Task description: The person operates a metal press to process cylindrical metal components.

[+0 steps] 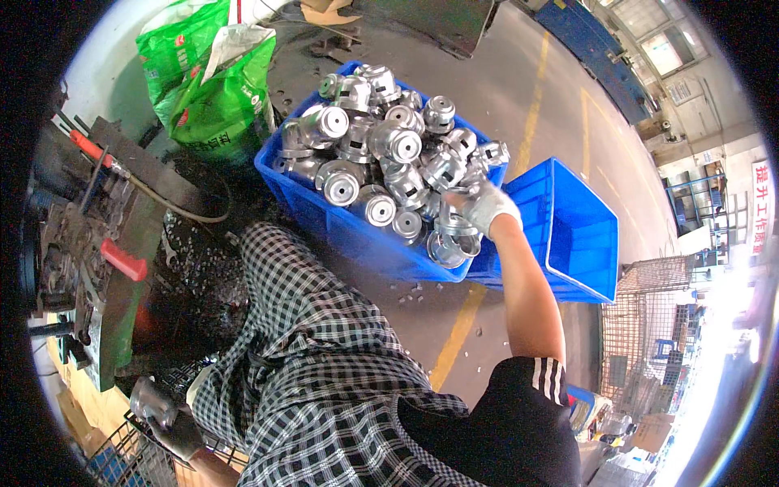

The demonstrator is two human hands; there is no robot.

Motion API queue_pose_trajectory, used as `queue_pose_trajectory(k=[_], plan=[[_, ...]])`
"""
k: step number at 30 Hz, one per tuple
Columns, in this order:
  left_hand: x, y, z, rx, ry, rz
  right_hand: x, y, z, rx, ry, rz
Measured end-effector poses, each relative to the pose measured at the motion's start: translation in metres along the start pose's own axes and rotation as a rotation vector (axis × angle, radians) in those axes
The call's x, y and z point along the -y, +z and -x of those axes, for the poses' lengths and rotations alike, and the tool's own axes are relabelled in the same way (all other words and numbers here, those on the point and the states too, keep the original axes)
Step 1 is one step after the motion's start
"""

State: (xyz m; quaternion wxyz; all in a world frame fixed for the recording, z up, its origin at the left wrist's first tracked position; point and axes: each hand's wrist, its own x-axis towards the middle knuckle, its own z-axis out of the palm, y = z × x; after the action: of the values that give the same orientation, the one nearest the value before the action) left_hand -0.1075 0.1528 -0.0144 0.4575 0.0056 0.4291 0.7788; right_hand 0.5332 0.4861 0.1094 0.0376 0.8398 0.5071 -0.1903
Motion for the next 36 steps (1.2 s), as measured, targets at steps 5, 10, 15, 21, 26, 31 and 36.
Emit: queue_pose_trajectory(k=[5, 10, 15, 21, 26, 31, 36], plan=[[-0.05, -0.033, 0.033, -0.155, 0.14, -0.251, 0.074, -0.012, 0.015, -0.46, -0.29, 0.156], [-0.053, 0.143, -0.037, -0.126, 0.073, -0.158, 0.143, 0.01, 0.064, -0.425, -0.886, -0.187], [-0.104, 0.185, -0.078, 0.018, 0.244, -0.428, 0.237, 0.029, 0.116, -0.363, -1.423, -0.418], [-0.11, 0.193, -0.158, -0.067, 0.136, -0.248, 0.269, 0.033, 0.157, -0.319, -1.7, -0.316], [-0.125, 0.211, -0.196, -0.075, 0.719, -1.711, 0.283, 0.039, 0.171, -0.238, -1.707, -0.375], [-0.133, 0.25, -0.194, -0.168, 0.066, -0.244, 0.336, 0.051, 0.207, -0.325, -1.677, -0.184], [-0.096, 0.145, -0.198, 0.329, 0.276, -0.071, 0.391, 0.09, 0.197, -0.534, -1.54, 0.08]])
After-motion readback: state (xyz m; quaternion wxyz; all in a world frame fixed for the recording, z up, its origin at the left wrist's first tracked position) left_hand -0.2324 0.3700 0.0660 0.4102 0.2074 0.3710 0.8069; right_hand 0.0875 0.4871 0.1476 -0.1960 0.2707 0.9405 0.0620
